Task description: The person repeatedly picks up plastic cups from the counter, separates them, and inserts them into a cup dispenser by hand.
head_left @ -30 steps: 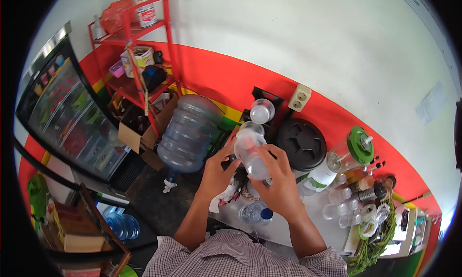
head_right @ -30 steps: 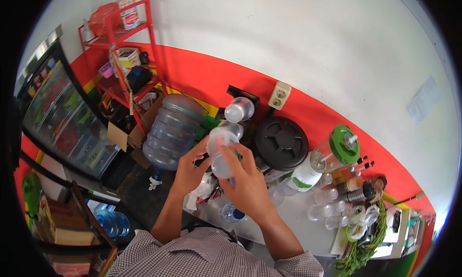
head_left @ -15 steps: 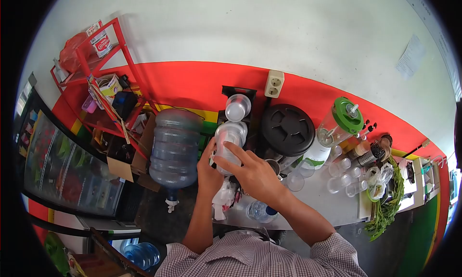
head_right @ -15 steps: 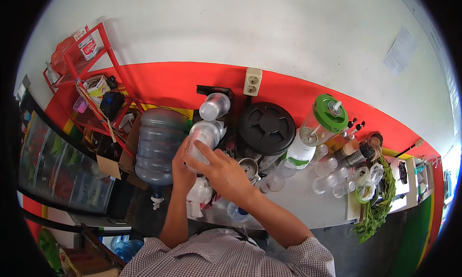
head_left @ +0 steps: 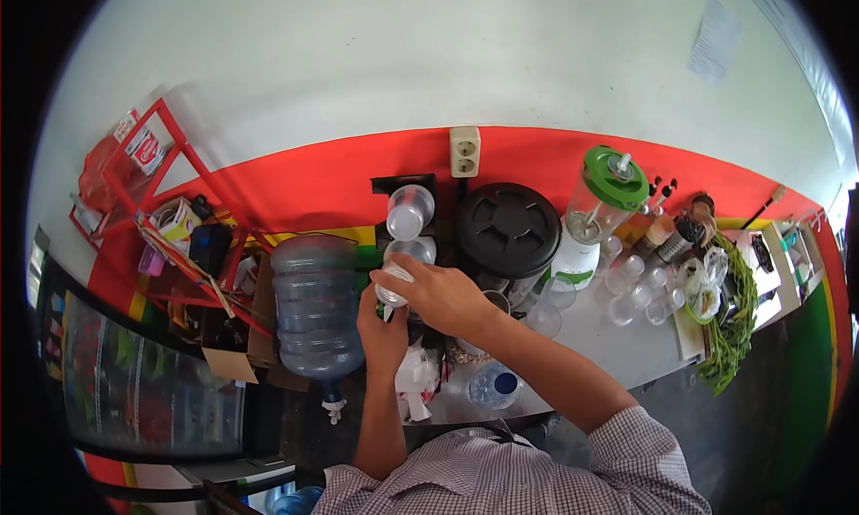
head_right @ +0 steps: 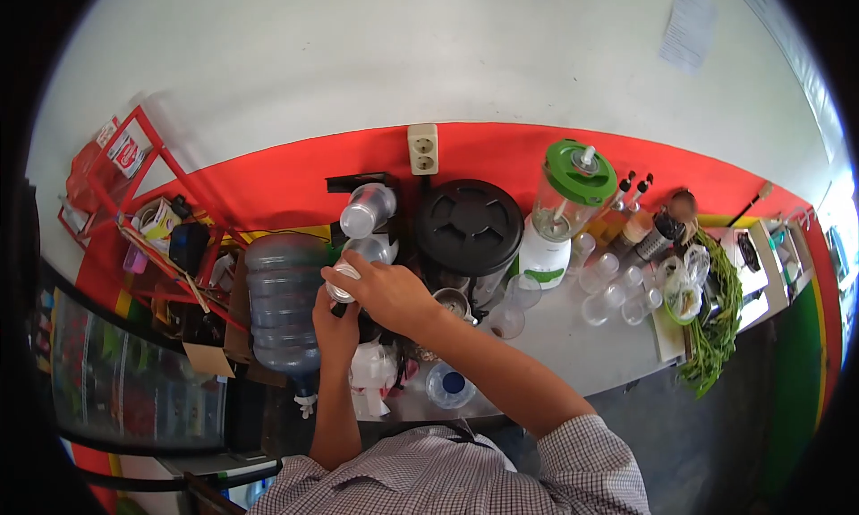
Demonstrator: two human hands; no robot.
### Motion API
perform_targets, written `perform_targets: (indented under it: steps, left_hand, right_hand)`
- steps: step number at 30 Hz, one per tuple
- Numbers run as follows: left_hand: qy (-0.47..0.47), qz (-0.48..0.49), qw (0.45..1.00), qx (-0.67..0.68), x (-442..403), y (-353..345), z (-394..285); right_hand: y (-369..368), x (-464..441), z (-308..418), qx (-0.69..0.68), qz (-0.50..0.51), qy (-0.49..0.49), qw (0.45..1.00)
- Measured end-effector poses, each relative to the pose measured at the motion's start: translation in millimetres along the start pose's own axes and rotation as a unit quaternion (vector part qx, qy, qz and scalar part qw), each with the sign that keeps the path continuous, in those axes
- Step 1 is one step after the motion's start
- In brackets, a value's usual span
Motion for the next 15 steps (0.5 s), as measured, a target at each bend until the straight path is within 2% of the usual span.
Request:
perform_targets:
  steps: [8, 10, 11, 13, 15]
  left_hand:
    - [0.031, 0.019, 0.999, -0.003, -4, 4, -5]
    - [0.061, 0.039, 0.996, 0.043, 0, 6, -9]
    - [0.057, 0.042, 0.997, 0.037, 3, 9, -15]
    - [0.056, 0.038, 0.997, -0.023, 13, 20, -31]
    - [0.048, 0.029, 0.998, -0.027, 22, 28, -49]
  right_hand:
    - [-9, -4, 2, 0.072, -0.054, -0.017, 0.996]
    - [-6, -4, 3, 0.066, -0.032, -0.024, 0.997]
    - [-7, -3, 2, 0.061, -0.003, -0.028, 0.998]
    - [5, 1, 3, 0.018, -0.004, -0.034, 0.999]
    - [22, 7, 6, -0.025, 0.000, -0.038, 0.999]
Point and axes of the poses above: each hand's wrist, its own x-axis away from the middle knuckle, its own y-axis out of the back of the hand, z = x × y, the point moved 7 cm from there along -x, towards the middle knuckle, and after that the axes turned 7 degrees about x, right-handed, at the moved point
